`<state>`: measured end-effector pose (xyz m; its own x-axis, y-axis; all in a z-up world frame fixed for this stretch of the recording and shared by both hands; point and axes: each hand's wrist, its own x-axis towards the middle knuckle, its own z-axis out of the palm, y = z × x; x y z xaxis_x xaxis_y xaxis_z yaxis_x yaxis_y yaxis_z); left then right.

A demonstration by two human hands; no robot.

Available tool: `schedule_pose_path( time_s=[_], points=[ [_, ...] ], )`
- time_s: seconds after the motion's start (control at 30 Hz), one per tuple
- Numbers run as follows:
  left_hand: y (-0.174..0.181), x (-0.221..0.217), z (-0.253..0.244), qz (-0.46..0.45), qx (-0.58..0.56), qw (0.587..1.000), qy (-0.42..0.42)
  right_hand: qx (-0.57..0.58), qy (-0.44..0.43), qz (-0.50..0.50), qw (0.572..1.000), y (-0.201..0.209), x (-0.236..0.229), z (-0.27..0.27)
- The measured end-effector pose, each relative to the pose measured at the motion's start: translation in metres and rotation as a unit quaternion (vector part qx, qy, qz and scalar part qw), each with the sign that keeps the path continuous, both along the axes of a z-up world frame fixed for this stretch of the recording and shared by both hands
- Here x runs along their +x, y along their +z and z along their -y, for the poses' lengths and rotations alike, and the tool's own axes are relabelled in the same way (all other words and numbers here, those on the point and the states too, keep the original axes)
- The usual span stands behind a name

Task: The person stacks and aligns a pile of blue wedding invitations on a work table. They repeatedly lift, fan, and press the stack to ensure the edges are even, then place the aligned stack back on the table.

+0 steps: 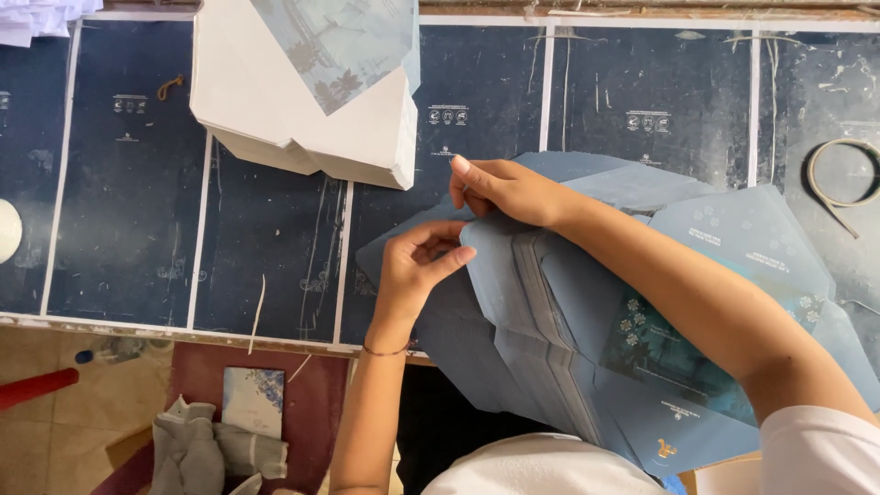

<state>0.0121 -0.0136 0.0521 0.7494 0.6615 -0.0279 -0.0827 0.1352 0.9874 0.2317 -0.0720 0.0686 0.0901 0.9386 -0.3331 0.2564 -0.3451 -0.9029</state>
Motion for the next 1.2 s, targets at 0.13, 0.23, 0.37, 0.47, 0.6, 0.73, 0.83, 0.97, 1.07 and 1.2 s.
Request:
schedule_pose_path(
  time_s=[0.13, 0.23, 0.37, 0.47, 0.6, 0.73, 0.83, 0.97, 1.07, 1.2],
  points=[
    [-0.021, 0.001, -0.01, 0.002, -0.077, 0.997, -0.028, 0.002, -0.004, -0.048, 0.999, -0.004, 0.002, 0.0],
    [-0.032, 0.002, -0.014, 0.011, -0.103, 0.994, -0.032, 0.008, -0.008, -0.072, 0.997, -0.006, 0.003, 0.001],
    [-0.03, 0.003, -0.011, 0.03, -0.116, 0.992, -0.028, 0.012, -0.01, -0.074, 0.997, -0.008, 0.004, 0.001],
    [-0.016, 0.007, -0.008, 0.035, -0.114, 0.992, -0.033, 0.014, -0.013, -0.074, 0.997, -0.003, 0.002, 0.001],
    [0.0, 0.004, -0.01, -0.001, -0.036, 0.998, -0.043, 0.015, -0.015, -0.05, 0.999, 0.0, -0.001, 0.002],
    [0.02, 0.0, -0.005, -0.13, 0.325, 0.936, 0.031, 0.118, -0.003, 0.131, 0.984, 0.021, -0.015, 0.002],
    [0.01, 0.001, 0.0, -0.128, 0.314, 0.941, 0.015, 0.137, -0.003, 0.173, 0.975, 0.022, -0.015, 0.006],
    [-0.002, 0.001, 0.001, -0.058, 0.15, 0.987, 0.002, -0.001, 0.01, 0.07, 0.997, 0.009, -0.003, 0.005],
    [-0.003, -0.004, 0.004, 0.003, -0.004, 0.999, -0.033, -0.001, 0.016, -0.017, 1.0, -0.002, 0.005, 0.001],
    [-0.012, 0.006, 0.0, 0.031, -0.016, 0.998, -0.046, 0.016, 0.011, -0.075, 0.997, 0.002, 0.007, 0.004]
  ],
)
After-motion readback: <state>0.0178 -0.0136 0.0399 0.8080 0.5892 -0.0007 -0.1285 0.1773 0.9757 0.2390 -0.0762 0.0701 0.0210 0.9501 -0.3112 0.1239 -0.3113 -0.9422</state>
